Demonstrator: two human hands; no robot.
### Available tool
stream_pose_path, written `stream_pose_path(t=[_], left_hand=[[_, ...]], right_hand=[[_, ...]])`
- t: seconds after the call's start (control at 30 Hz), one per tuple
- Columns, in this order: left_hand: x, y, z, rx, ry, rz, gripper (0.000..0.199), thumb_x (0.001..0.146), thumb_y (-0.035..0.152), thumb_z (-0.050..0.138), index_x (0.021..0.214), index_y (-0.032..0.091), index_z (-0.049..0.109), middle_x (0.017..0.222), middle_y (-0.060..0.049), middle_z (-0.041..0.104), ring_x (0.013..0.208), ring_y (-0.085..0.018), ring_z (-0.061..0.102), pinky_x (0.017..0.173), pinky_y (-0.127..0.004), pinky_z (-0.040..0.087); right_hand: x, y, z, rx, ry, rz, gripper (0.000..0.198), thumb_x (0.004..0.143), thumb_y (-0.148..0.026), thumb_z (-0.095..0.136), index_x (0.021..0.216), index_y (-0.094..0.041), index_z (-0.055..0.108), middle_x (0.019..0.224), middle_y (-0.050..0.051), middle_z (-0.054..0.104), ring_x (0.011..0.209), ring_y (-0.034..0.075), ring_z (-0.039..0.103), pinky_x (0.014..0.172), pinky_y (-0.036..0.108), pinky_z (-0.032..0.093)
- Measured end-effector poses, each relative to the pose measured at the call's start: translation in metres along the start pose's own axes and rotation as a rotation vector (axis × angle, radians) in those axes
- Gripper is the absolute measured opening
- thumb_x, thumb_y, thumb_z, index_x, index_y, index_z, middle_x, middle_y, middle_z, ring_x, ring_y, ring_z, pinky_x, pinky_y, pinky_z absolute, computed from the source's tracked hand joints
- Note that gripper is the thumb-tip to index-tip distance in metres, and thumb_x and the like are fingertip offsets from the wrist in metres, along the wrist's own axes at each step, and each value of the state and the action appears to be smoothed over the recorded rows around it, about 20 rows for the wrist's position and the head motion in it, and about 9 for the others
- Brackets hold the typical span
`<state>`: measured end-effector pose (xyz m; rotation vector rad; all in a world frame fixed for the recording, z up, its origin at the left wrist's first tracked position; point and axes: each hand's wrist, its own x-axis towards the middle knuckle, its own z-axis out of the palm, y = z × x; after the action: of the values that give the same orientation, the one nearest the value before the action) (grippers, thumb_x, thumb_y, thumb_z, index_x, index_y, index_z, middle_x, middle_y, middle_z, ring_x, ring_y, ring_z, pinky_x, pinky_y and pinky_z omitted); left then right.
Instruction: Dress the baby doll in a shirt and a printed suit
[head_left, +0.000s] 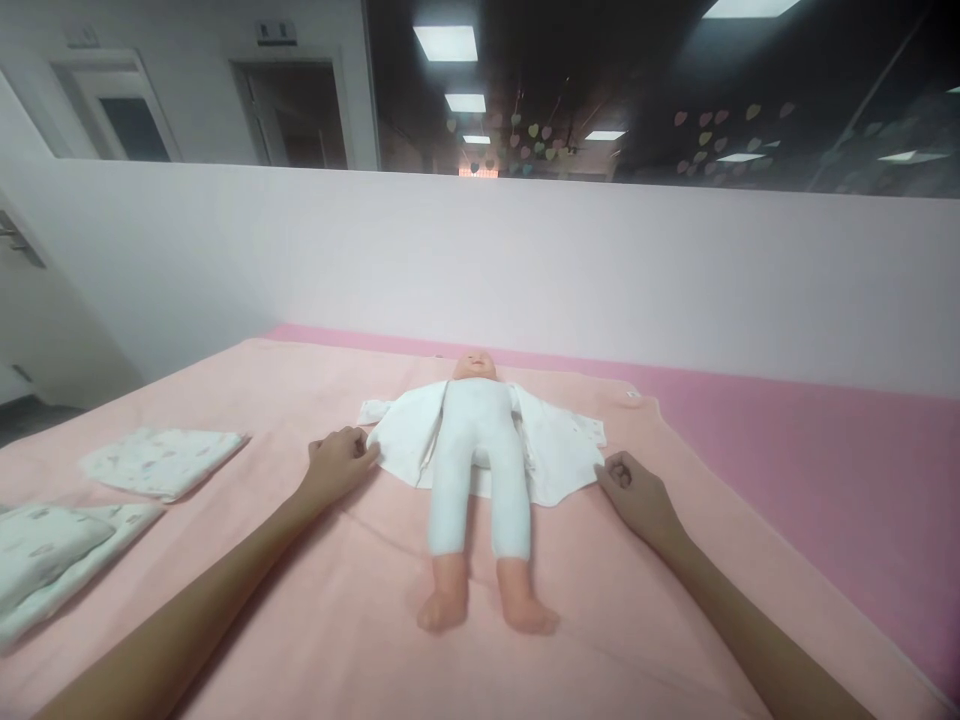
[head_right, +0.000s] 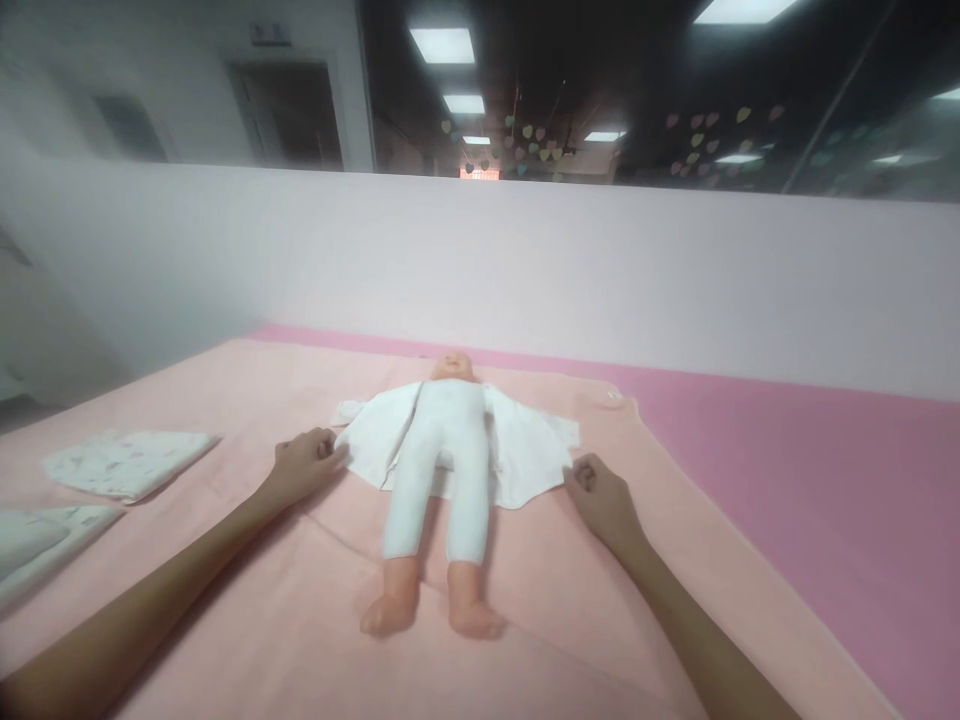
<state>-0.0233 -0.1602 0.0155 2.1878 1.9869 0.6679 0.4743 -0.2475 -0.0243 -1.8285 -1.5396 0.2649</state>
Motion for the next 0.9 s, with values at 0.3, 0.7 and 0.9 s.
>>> stream_pose_path(t=[0.3, 0.7, 0.9], left_hand=[[-0.017, 0.015, -0.013, -0.1, 0.153, 0.241, 0.024, 0.095, 0.045, 0.053, 0.102, 0.023, 0.059, 0.105, -0.009, 0.067, 0.101, -0.029, 0.059, 0.089, -0.044, 0.048], [-0.034, 0.047, -0.029, -0.18, -0.287, 0.825, 0.03, 0.106, 0.043, 0.048, 0.116, 0.033, 0.075, 0.113, -0.005, 0.077, 0.107, -0.024, 0.065, 0.1, -0.04, 0.047], [-0.04, 0.05, -0.025, -0.144, -0.261, 0.808, 0.027, 0.104, 0.041, 0.052, 0.12, 0.03, 0.07, 0.107, -0.007, 0.072, 0.098, -0.024, 0.06, 0.092, -0.041, 0.044]], right_hand=[[-0.011, -0.016, -0.006, -0.036, 0.092, -0.268, 0.028, 0.098, -0.047, 0.054, 0.113, -0.025, 0.062, 0.111, 0.012, 0.07, 0.105, 0.032, 0.065, 0.092, 0.05, 0.054], [-0.032, -0.038, -0.002, -0.079, -0.339, -0.752, 0.042, 0.105, -0.029, 0.049, 0.143, -0.043, 0.061, 0.148, 0.003, 0.061, 0.132, 0.03, 0.061, 0.108, 0.052, 0.056], [-0.035, -0.035, -0.001, -0.145, -0.309, -0.813, 0.049, 0.103, -0.028, 0.053, 0.151, -0.042, 0.054, 0.148, 0.006, 0.06, 0.135, 0.031, 0.058, 0.107, 0.053, 0.056]])
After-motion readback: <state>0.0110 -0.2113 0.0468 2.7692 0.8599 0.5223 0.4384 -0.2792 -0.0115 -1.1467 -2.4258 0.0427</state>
